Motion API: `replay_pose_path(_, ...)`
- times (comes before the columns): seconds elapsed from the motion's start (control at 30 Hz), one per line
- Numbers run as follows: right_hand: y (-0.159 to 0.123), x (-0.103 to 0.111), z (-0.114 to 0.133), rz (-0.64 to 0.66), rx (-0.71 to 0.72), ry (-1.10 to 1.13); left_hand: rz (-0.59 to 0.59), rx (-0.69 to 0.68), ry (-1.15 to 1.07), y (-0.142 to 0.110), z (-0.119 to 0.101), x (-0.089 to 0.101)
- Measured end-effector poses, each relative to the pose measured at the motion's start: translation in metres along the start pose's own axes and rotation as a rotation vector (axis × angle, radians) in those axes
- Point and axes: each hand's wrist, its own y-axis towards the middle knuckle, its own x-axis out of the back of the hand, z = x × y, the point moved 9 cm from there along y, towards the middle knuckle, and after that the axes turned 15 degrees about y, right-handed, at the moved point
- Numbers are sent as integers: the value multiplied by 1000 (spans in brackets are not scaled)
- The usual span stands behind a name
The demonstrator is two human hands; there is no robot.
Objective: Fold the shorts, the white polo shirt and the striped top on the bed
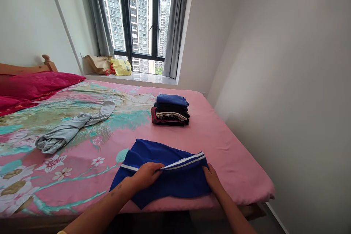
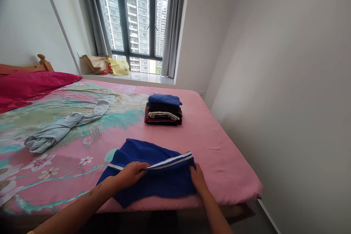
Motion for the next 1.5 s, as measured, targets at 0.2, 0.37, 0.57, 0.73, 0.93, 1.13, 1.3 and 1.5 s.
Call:
replay_pose_path(0.2, -35, -26, 122, 160, 236, 41, -29, 26, -206, -27, -18, 38)
replay_pose_path(0.37, -112, -56, 280, 359, 513, -203, -223, 28, -373, -58, -51, 90)
replay_pose_path(0.57, -221, -97, 403, 445, 917, -656, -624, 153, -626, -95, -59, 154)
replay_pose_path(0.73, -291, -120, 429, 472, 1179, -905, -769, 227, -666, -136, -66, 171)
replay_pose_path(0.93, -333, -121, 421, 531, 1228, -872, -749, 270, -577, -181, -98, 157)
replay_pose_path(1.13, -357, -114, 397, 496, 1263, -1059, -777, 324, -637, -213, -111, 130)
replay_pose_path(1.3, -383, -104, 372, 505, 1222, -1089, -682, 358, -855, -231, -124, 102)
replay_pose_path(1.5, -411, -98, 353, 536, 1307, -1064, -341, 209, -1125, -238, -163, 88)
